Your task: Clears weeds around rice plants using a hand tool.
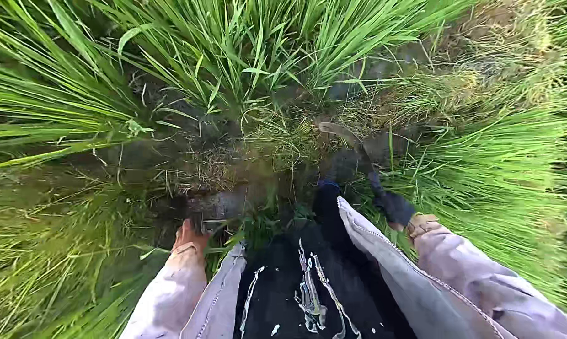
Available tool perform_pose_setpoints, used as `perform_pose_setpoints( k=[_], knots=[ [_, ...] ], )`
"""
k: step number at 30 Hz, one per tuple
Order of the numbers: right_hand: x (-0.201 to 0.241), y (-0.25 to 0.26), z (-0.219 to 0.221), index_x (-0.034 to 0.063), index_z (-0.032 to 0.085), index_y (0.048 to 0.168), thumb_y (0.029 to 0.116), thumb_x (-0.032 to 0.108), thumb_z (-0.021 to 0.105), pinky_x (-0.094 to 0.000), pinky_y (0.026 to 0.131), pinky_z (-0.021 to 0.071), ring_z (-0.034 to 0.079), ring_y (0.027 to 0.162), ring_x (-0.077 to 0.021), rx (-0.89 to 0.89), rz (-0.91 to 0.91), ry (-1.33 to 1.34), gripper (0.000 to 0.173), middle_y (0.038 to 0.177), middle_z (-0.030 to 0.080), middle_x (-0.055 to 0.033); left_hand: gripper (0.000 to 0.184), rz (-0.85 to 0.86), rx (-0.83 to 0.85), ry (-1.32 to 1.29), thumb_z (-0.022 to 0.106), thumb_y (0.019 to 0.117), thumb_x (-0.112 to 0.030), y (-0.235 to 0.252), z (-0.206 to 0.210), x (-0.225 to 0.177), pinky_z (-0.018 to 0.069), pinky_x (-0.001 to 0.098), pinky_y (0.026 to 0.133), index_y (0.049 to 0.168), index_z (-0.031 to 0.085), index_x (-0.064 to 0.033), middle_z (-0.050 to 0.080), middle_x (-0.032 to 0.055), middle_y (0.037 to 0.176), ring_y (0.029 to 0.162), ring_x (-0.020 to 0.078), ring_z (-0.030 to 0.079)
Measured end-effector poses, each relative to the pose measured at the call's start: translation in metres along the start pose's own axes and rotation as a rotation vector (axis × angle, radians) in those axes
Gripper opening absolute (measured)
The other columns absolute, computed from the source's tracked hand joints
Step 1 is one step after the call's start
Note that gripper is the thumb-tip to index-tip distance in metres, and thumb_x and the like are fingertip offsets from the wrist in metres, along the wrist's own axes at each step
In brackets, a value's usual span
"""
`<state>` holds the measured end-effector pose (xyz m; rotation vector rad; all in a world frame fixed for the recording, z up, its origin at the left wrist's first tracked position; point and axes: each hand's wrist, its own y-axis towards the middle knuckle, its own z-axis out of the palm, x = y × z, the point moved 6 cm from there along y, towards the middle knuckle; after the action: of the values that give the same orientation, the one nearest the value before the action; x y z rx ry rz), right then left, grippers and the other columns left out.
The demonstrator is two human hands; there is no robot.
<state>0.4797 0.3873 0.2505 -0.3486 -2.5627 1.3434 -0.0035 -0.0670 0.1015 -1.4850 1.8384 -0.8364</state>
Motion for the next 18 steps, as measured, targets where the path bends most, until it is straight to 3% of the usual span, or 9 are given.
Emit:
perform_pose_setpoints(
  k=[2, 4, 5, 7, 9, 11, 13, 16, 18],
  knots=[
    [0.017, -0.009, 0.010, 0.0084, 0.065, 0.120, 0.1022, 0.052, 0.054, -0.0411, 0.070, 0.0561, 0.064, 0.075, -0.0188, 0.035, -0.040, 0.017, 0.049, 0.093, 0.066, -0.0080, 0.088, -0.154, -0.012, -0.037, 0.078, 0.0885, -0.043, -0.047, -0.012, 0.093, 0.0383, 0.0684, 0.112, 0.159, 0.036, -0.0111, 0.044, 0.0306, 0.154, 0.141, 0.0499, 0.044],
    [0.015, -0.018, 0.022, 0.0066, 0.065, 0.120, 0.1025, 0.049, 0.057, -0.0384, 0.068, 0.0547, 0.061, 0.070, -0.0169, 0.038, -0.033, 0.065, 0.047, 0.090, 0.065, -0.0077, 0.073, -0.222, 0.001, -0.131, 0.069, 0.0979, -0.039, -0.098, -0.025, 0.151, 0.0391, 0.0604, 0.115, 0.156, 0.040, -0.0069, 0.049, 0.0273, 0.151, 0.141, 0.0428, 0.048],
    [0.013, -0.022, 0.029, 0.0075, 0.066, 0.118, 0.1026, 0.054, 0.054, -0.0375, 0.066, 0.0542, 0.060, 0.068, -0.0161, 0.030, -0.029, 0.095, 0.051, 0.087, 0.065, -0.0066, 0.063, -0.244, -0.002, -0.250, 0.063, 0.1030, -0.030, -0.118, -0.033, 0.169, 0.0405, 0.0532, 0.116, 0.155, 0.040, -0.0028, 0.051, 0.0256, 0.150, 0.140, 0.0369, 0.051],
    [0.010, -0.024, 0.040, 0.0098, 0.068, 0.111, 0.0984, 0.071, 0.046, -0.0377, 0.066, 0.0565, 0.063, 0.069, -0.0163, 0.006, -0.020, 0.164, 0.066, 0.085, 0.066, -0.0054, 0.048, -0.234, -0.093, -0.529, 0.052, 0.1078, -0.019, -0.135, -0.042, 0.194, 0.0484, 0.0416, 0.107, 0.149, 0.042, 0.0032, 0.057, 0.0244, 0.139, 0.124, 0.0263, 0.058],
    [0.003, -0.025, 0.053, 0.0088, 0.067, 0.108, 0.1019, 0.065, 0.046, -0.0353, 0.061, 0.0551, 0.060, 0.064, -0.0153, 0.055, -0.013, 0.283, 0.060, 0.080, 0.063, -0.0043, 0.049, -0.218, -0.170, -0.449, 0.061, 0.1034, -0.022, -0.128, -0.051, 0.201, 0.0486, 0.0523, 0.107, 0.145, 0.050, 0.0026, 0.060, 0.0274, 0.137, 0.126, 0.0359, 0.060],
    [-0.001, -0.021, 0.062, 0.0099, 0.064, 0.101, 0.1054, 0.054, 0.047, -0.0287, 0.051, 0.0492, 0.052, 0.053, -0.0109, 0.166, 0.000, 0.478, 0.048, 0.068, 0.054, 0.0003, 0.050, -0.150, -0.185, -0.253, 0.062, 0.1021, -0.030, -0.103, -0.073, 0.157, 0.0461, 0.0598, 0.108, 0.143, 0.054, -0.0011, 0.062, 0.0272, 0.136, 0.127, 0.0416, 0.060],
    [-0.004, -0.016, 0.062, 0.0087, 0.062, 0.099, 0.1067, 0.044, 0.050, -0.0284, 0.050, 0.0506, 0.053, 0.052, -0.0114, 0.239, 0.034, 0.718, 0.038, 0.066, 0.055, -0.0008, 0.048, 0.005, -0.181, -0.125, 0.059, 0.1027, -0.029, -0.069, -0.090, 0.079, 0.0447, 0.0632, 0.108, 0.142, 0.056, -0.0021, 0.062, 0.0263, 0.135, 0.127, 0.0440, 0.060],
    [-0.003, -0.012, 0.062, 0.0087, 0.060, 0.106, 0.1093, 0.043, 0.042, -0.0353, 0.059, 0.0567, 0.060, 0.063, -0.0162, 0.251, 0.052, 0.891, 0.039, 0.077, 0.060, -0.0048, 0.041, 0.331, -0.190, 0.010, 0.062, 0.1018, -0.024, -0.034, -0.090, -0.080, 0.0430, 0.0733, 0.102, 0.135, 0.062, 0.0001, 0.059, 0.0313, 0.137, 0.126, 0.0530, 0.057],
    [-0.012, -0.007, 0.067, 0.0079, 0.059, 0.113, 0.1102, 0.044, 0.038, -0.0367, 0.061, 0.0580, 0.063, 0.066, -0.0178, 0.229, 0.064, 0.957, 0.042, 0.081, 0.063, -0.0063, 0.037, 0.565, -0.139, 0.095, 0.065, 0.1002, -0.020, -0.023, -0.062, -0.198, 0.0467, 0.0750, 0.096, 0.133, 0.065, -0.0025, 0.059, 0.0297, 0.139, 0.123, 0.0531, 0.059]
  ],
)
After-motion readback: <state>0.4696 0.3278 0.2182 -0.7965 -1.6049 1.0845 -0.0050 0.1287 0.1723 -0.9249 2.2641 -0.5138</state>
